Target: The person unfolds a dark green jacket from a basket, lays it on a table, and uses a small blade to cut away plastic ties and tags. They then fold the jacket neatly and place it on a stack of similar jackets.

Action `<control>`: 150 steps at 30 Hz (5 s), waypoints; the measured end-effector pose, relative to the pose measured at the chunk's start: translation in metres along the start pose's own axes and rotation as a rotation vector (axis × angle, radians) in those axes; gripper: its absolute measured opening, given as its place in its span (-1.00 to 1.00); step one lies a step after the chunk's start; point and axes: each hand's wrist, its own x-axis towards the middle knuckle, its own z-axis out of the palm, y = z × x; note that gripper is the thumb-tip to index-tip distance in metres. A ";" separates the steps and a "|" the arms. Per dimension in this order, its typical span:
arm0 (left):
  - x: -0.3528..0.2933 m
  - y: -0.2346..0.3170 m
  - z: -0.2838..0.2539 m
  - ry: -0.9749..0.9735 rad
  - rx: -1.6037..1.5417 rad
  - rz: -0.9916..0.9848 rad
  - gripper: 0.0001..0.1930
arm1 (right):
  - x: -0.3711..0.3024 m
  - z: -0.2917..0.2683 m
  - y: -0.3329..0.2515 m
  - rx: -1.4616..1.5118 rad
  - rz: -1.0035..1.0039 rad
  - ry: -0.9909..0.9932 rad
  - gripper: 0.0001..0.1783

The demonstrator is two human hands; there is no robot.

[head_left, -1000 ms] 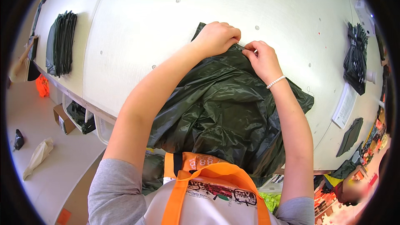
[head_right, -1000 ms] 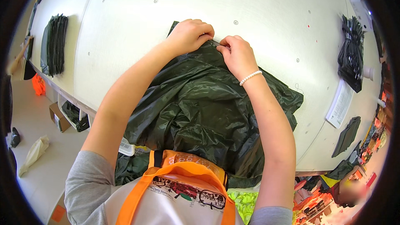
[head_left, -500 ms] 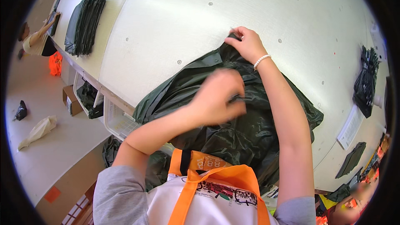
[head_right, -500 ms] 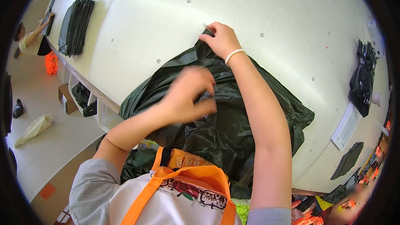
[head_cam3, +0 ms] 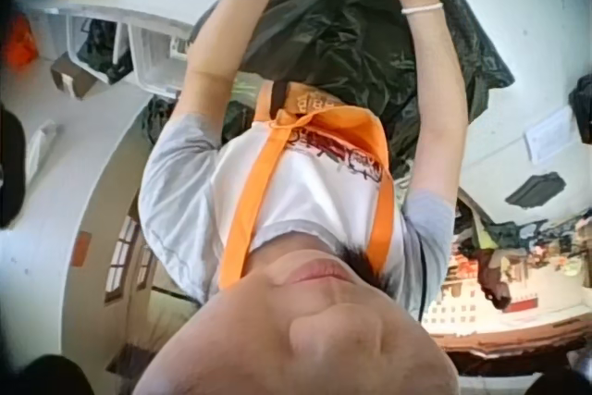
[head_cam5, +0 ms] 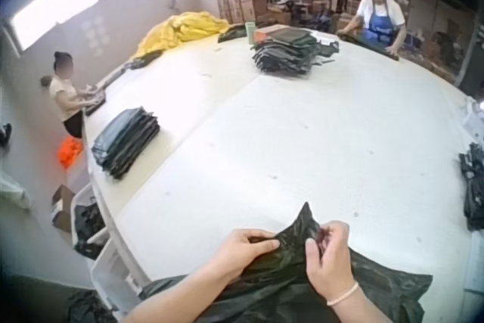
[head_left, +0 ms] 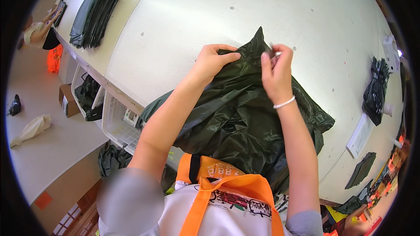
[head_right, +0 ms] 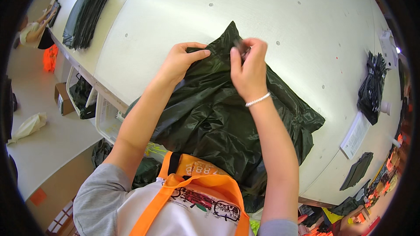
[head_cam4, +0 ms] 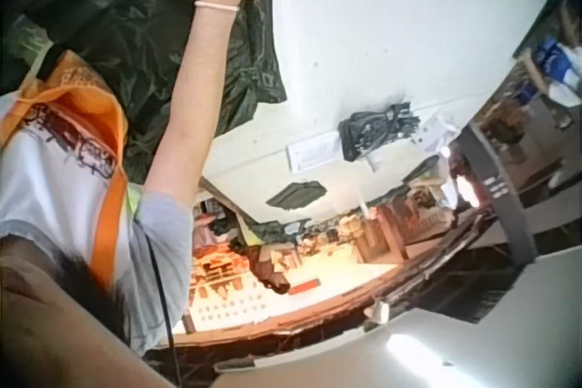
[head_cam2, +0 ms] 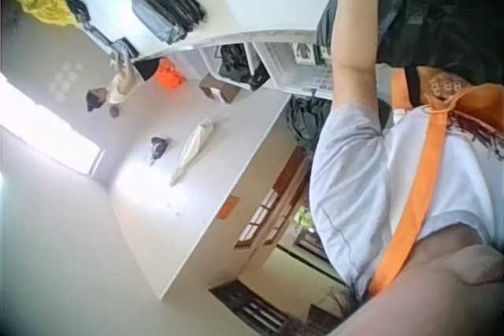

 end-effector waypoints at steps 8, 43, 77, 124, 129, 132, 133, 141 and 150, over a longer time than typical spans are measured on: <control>-0.020 0.002 -0.005 -0.029 0.124 0.128 -0.77 | -0.020 0.022 -0.024 -0.094 -0.257 -0.016 -0.73; -0.051 -0.039 0.006 0.475 0.766 1.320 -0.80 | -0.017 -0.023 -0.135 -0.774 -0.169 -0.405 -0.84; -0.028 -0.046 0.054 0.519 1.247 1.009 -0.41 | -0.093 -0.192 0.068 -0.413 0.171 0.275 -0.86; 0.033 -0.173 0.516 -0.570 0.508 -0.094 -0.82 | -0.162 -0.417 0.264 -0.112 0.365 0.636 -0.70; 0.037 -0.170 0.512 -0.598 0.460 -0.098 -0.82 | -0.184 -0.405 0.244 0.086 0.399 0.375 -0.77; 0.034 -0.169 0.513 -0.594 0.502 -0.075 -0.81 | -0.183 -0.403 0.246 0.038 0.331 0.407 -0.80; 0.036 -0.171 0.512 -0.595 0.514 -0.061 -0.81 | -0.181 -0.402 0.246 0.018 0.306 0.414 -0.80; 0.033 -0.170 0.512 -0.600 0.565 -0.023 -0.80 | -0.176 -0.406 0.246 -0.035 0.296 0.402 -0.80; 0.029 -0.168 0.514 -0.607 0.595 -0.007 -0.80 | -0.173 -0.407 0.243 -0.014 0.293 0.402 -0.81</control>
